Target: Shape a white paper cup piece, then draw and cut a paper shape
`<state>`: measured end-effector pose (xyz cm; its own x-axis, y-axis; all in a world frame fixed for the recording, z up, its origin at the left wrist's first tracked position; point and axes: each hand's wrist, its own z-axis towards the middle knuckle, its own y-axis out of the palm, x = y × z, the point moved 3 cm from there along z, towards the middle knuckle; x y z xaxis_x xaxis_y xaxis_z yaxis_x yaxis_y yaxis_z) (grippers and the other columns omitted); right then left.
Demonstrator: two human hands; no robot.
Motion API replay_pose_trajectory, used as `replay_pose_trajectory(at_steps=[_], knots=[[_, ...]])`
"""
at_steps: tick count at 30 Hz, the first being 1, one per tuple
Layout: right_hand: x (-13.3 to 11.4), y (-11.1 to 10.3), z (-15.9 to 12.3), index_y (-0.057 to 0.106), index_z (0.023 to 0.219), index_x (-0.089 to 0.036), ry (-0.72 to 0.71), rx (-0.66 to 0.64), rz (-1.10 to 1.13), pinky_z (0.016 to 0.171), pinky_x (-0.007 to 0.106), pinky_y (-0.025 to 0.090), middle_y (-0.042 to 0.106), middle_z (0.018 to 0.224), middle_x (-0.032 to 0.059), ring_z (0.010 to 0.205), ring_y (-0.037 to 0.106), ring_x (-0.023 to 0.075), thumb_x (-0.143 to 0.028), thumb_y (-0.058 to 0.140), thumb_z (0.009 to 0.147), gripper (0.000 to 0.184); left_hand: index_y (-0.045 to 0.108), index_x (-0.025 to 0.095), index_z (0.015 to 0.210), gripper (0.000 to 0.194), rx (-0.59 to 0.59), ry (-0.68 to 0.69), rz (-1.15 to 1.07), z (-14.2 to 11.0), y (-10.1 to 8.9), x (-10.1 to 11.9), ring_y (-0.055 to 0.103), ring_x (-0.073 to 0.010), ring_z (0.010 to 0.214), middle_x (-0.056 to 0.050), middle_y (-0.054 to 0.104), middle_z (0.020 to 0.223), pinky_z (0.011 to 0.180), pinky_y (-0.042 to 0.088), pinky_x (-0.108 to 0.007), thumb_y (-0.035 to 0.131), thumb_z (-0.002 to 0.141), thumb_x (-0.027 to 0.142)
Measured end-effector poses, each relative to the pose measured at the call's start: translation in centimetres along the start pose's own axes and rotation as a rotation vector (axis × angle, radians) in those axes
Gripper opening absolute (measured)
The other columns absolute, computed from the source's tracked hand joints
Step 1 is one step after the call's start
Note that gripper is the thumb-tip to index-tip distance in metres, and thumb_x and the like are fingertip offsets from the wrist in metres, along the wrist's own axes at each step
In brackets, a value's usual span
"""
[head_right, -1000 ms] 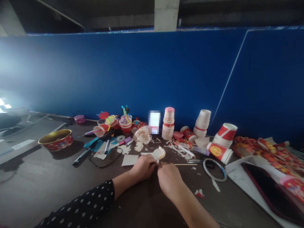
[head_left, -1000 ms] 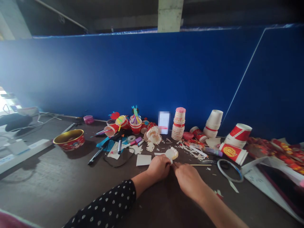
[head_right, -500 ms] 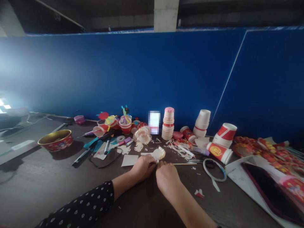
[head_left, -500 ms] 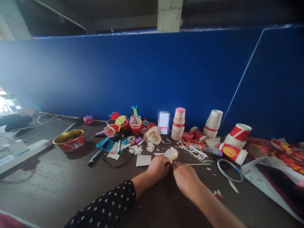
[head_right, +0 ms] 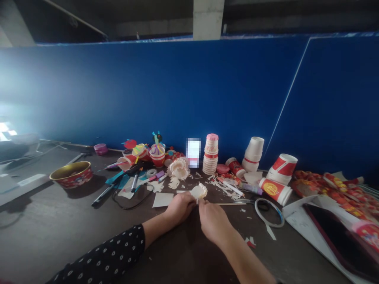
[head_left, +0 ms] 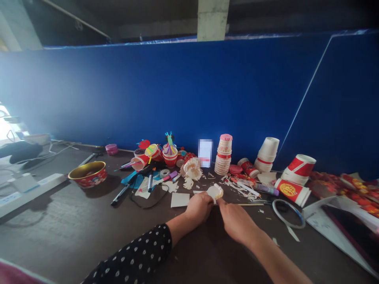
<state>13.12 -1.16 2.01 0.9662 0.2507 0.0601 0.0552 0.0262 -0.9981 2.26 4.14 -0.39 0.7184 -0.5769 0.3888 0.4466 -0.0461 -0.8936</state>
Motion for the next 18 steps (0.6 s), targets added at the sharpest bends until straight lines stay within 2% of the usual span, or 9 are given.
replay_pose_trajectory(at_steps=[2,6,11,18], knots=[[1.0,-0.2,-0.3,0.048,0.116,-0.013,0.010,-0.024,0.109,0.065,0.026,0.042,0.068,0.084,0.0123,0.079,0.065,0.0212,-0.002,0.037,0.077,0.041,0.065,0.015,0.071,0.021,0.001,-0.009,-0.006,-0.1,-0.1,0.1,0.056,-0.0173,0.076,-0.006,0.063,0.077,0.070,0.041,-0.025,0.045,0.078,0.016],[1.5,-0.7,-0.7,0.051,0.115,-0.016,-0.068,-0.036,0.257,0.077,0.025,0.040,0.065,0.103,0.0116,0.096,0.060,0.0193,-0.004,0.036,0.079,0.041,0.064,0.015,0.070,0.022,-0.011,-0.007,0.004,-0.1,-0.2,0.2,0.056,-0.0167,0.075,-0.006,0.063,0.077,0.068,0.041,-0.024,0.045,0.080,0.017],[0.2,-0.7,-0.7,0.051,0.120,-0.010,-0.092,-0.032,0.157,0.084,0.027,0.041,0.058,0.116,0.0169,0.102,0.058,0.0209,0.002,0.035,0.074,0.050,0.064,0.016,0.071,0.024,-0.007,0.031,0.032,0.1,0.0,0.1,0.055,-0.0165,0.074,-0.005,0.062,0.076,0.068,0.040,-0.024,0.043,0.082,0.020],[-0.7,-0.1,-0.4,0.047,0.124,-0.002,-0.093,-0.027,0.032,0.092,0.035,0.040,0.050,0.125,0.0213,0.115,0.048,0.0253,0.004,0.029,0.076,0.051,0.063,0.016,0.069,0.022,0.031,0.025,0.011,0.1,0.3,-0.3,0.054,-0.0157,0.071,-0.005,0.061,0.073,0.065,0.039,-0.024,0.045,0.080,0.020]])
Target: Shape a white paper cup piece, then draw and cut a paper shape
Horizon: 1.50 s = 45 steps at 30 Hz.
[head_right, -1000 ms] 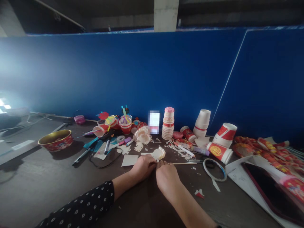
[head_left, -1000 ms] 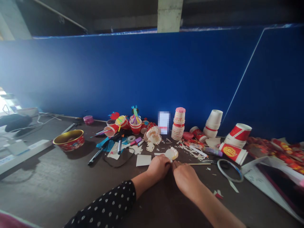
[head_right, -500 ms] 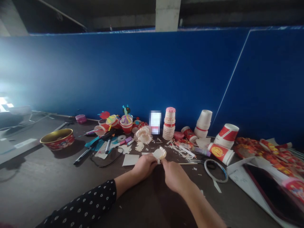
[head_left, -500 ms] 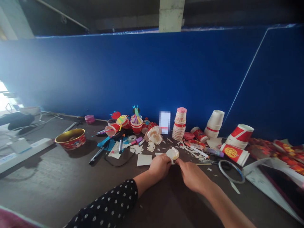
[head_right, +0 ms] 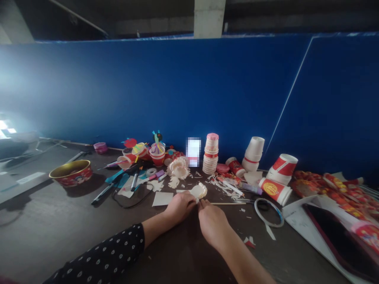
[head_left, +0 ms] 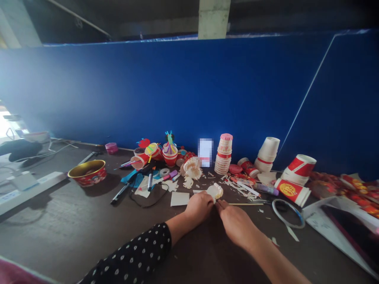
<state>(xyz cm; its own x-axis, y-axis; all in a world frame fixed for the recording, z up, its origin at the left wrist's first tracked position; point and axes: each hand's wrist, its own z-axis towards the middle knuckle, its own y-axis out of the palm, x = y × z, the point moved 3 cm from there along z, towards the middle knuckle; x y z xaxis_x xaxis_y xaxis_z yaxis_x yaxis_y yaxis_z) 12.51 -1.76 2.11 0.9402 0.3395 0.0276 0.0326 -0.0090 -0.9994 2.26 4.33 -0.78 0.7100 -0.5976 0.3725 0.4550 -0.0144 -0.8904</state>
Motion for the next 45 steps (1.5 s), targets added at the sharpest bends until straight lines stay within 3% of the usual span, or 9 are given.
replay_pose_trajectory(at_steps=[10,20,24,31,36,45], knots=[[0.0,0.5,0.6,0.055,0.115,-0.005,0.014,0.069,-0.023,0.088,0.035,0.043,0.059,0.114,0.0195,0.105,0.055,0.0251,-0.001,0.028,0.080,0.044,0.063,0.015,0.066,0.022,0.009,0.040,-0.014,0.0,0.1,-0.1,0.053,-0.0156,0.070,-0.005,0.061,0.070,0.065,0.038,-0.023,0.045,0.079,0.016],[0.7,0.0,-0.1,0.058,0.111,-0.014,0.059,0.119,0.033,0.089,0.033,0.036,0.054,0.117,0.0139,0.106,0.048,0.0236,-0.009,0.030,0.085,0.038,0.066,0.015,0.072,0.021,-0.020,-0.022,-0.020,0.1,-0.5,0.2,0.054,-0.0155,0.071,-0.005,0.062,0.073,0.068,0.040,-0.024,0.046,0.079,0.018],[1.2,-0.1,-0.2,0.059,0.107,-0.016,0.072,0.096,0.049,0.086,0.030,0.036,0.058,0.106,0.0122,0.097,0.051,0.0204,-0.007,0.035,0.081,0.037,0.066,0.016,0.073,0.021,-0.016,-0.031,-0.030,0.1,-0.5,0.2,0.055,-0.0156,0.071,-0.005,0.062,0.074,0.067,0.040,-0.024,0.046,0.079,0.019],[1.9,-0.4,0.0,0.058,0.107,-0.012,0.089,0.055,0.126,0.085,0.029,0.036,0.064,0.097,0.0125,0.097,0.056,0.0195,-0.006,0.036,0.081,0.035,0.065,0.016,0.070,0.021,-0.011,-0.034,-0.043,-0.1,-0.6,0.4,0.056,-0.0167,0.074,-0.005,0.063,0.075,0.069,0.041,-0.024,0.046,0.077,0.018],[2.0,-0.5,-0.3,0.055,0.105,-0.013,0.119,0.021,0.066,0.072,0.028,0.041,0.066,0.089,0.0126,0.085,0.062,0.0212,-0.005,0.036,0.080,0.033,0.064,0.016,0.069,0.022,-0.013,-0.039,-0.037,-0.2,-0.8,0.5,0.056,-0.0168,0.074,-0.005,0.062,0.075,0.069,0.041,-0.025,0.045,0.079,0.018],[1.8,-0.4,-0.1,0.050,0.107,-0.014,0.094,0.003,0.020,0.069,0.028,0.042,0.066,0.094,0.0130,0.085,0.063,0.0229,0.000,0.038,0.074,0.038,0.065,0.015,0.070,0.023,0.026,-0.024,-0.040,0.0,-0.4,0.2,0.056,-0.0176,0.074,-0.006,0.063,0.075,0.070,0.042,-0.026,0.043,0.077,0.016]])
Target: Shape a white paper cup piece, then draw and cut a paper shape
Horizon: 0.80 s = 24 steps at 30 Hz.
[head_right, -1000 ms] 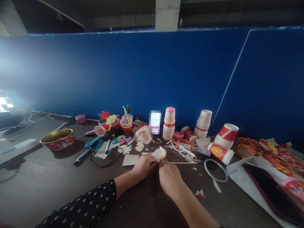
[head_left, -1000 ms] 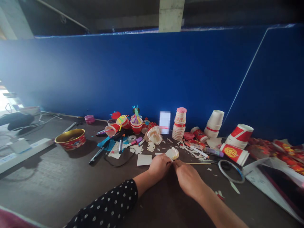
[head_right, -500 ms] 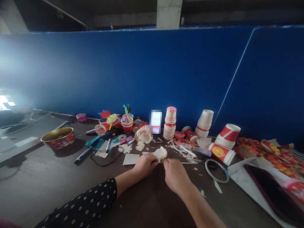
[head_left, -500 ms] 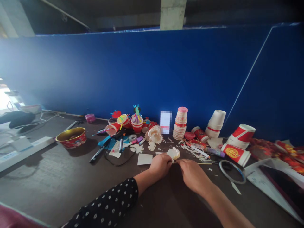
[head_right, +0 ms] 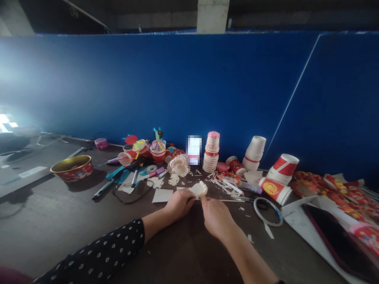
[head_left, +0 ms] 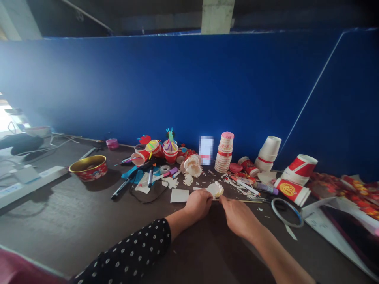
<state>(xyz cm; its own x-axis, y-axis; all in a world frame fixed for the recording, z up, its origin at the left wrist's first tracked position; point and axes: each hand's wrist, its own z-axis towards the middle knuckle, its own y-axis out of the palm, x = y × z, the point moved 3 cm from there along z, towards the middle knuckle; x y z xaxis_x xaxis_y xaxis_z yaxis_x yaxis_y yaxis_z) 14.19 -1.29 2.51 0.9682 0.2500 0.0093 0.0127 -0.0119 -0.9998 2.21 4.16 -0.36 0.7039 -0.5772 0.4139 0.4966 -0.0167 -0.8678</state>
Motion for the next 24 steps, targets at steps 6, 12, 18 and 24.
replay_pose_trajectory(at_steps=[6,12,18,24], knots=[[0.14,0.24,0.31,0.051,0.106,-0.014,-0.004,0.004,-0.001,0.070,0.029,0.043,0.065,0.095,0.0134,0.087,0.063,0.0227,0.002,0.037,0.072,0.040,0.065,0.014,0.077,0.021,0.055,0.003,-0.029,0.02,0.24,-0.31,0.057,-0.0175,0.075,-0.007,0.064,0.078,0.071,0.042,-0.026,0.044,0.074,0.013],[0.08,0.21,0.32,0.050,0.109,-0.014,-0.017,0.011,0.002,0.070,0.031,0.043,0.066,0.096,0.0135,0.086,0.063,0.0239,0.002,0.036,0.072,0.043,0.065,0.015,0.074,0.018,0.034,-0.007,-0.061,0.11,0.38,-0.49,0.056,-0.0170,0.073,-0.006,0.063,0.075,0.069,0.042,-0.025,0.048,0.072,0.013],[0.15,0.45,0.46,0.050,0.109,-0.014,0.013,-0.008,0.018,0.071,0.029,0.043,0.065,0.098,0.0134,0.089,0.062,0.0228,0.002,0.038,0.073,0.042,0.067,0.017,0.076,0.020,0.003,-0.073,-0.040,0.34,0.12,-0.41,0.057,-0.0177,0.078,-0.006,0.064,0.078,0.074,0.042,-0.027,0.047,0.076,0.017],[0.58,0.37,0.33,0.050,0.113,-0.013,0.021,0.010,0.093,0.070,0.028,0.042,0.065,0.097,0.0144,0.088,0.062,0.0227,-0.002,0.036,0.077,0.040,0.067,0.019,0.077,0.022,-0.062,-0.113,0.054,0.52,-0.46,0.02,0.057,-0.0177,0.077,-0.005,0.064,0.079,0.072,0.042,-0.026,0.045,0.078,0.021]])
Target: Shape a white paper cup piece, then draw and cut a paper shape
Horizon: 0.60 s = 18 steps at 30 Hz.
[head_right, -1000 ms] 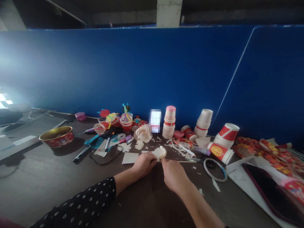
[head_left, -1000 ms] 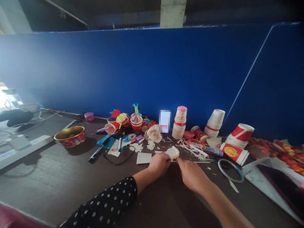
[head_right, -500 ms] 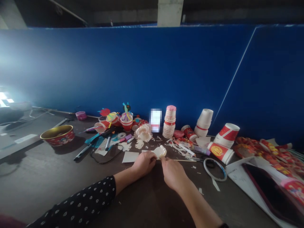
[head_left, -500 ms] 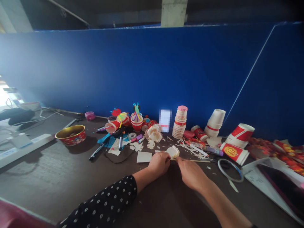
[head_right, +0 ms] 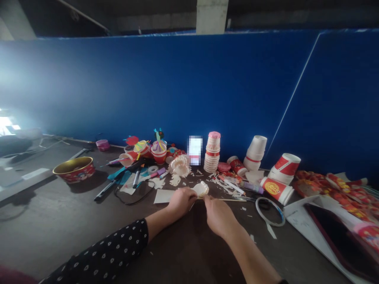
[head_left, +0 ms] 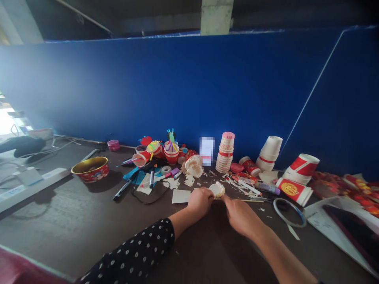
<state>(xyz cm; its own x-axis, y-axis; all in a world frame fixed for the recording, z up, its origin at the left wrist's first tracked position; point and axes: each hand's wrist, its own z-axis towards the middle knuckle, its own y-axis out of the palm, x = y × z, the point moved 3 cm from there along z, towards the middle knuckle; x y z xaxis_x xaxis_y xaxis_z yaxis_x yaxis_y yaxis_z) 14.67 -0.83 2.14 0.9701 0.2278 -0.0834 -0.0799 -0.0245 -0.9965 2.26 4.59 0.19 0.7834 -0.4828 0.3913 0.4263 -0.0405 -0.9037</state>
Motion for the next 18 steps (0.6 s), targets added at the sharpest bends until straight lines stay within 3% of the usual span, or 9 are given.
replay_pose_trajectory(at_steps=[7,12,18], knots=[[0.40,-0.47,-0.38,0.058,0.106,-0.015,-0.004,0.043,0.008,0.083,0.028,0.039,0.063,0.109,0.0124,0.100,0.058,0.0205,-0.006,0.035,0.080,0.036,0.067,0.019,0.073,0.022,0.016,0.026,0.029,0.05,0.07,0.05,0.056,-0.0173,0.076,-0.004,0.063,0.076,0.069,0.041,-0.025,0.046,0.078,0.021],[0.53,-0.59,-0.43,0.060,0.102,-0.015,0.014,0.022,-0.060,0.076,0.031,0.042,0.067,0.097,0.0133,0.092,0.061,0.0237,-0.010,0.036,0.081,0.032,0.067,0.020,0.074,0.022,0.031,0.032,0.014,0.06,0.20,-0.08,0.056,-0.0170,0.076,-0.004,0.063,0.076,0.068,0.041,-0.024,0.046,0.078,0.022],[0.32,-0.50,-0.32,0.059,0.103,-0.015,0.010,0.013,-0.085,0.074,0.029,0.043,0.066,0.101,0.0124,0.091,0.061,0.0224,-0.005,0.036,0.077,0.037,0.067,0.020,0.076,0.023,0.046,0.013,-0.003,0.09,0.45,-0.26,0.057,-0.0179,0.080,-0.004,0.065,0.080,0.071,0.041,-0.025,0.044,0.079,0.023]])
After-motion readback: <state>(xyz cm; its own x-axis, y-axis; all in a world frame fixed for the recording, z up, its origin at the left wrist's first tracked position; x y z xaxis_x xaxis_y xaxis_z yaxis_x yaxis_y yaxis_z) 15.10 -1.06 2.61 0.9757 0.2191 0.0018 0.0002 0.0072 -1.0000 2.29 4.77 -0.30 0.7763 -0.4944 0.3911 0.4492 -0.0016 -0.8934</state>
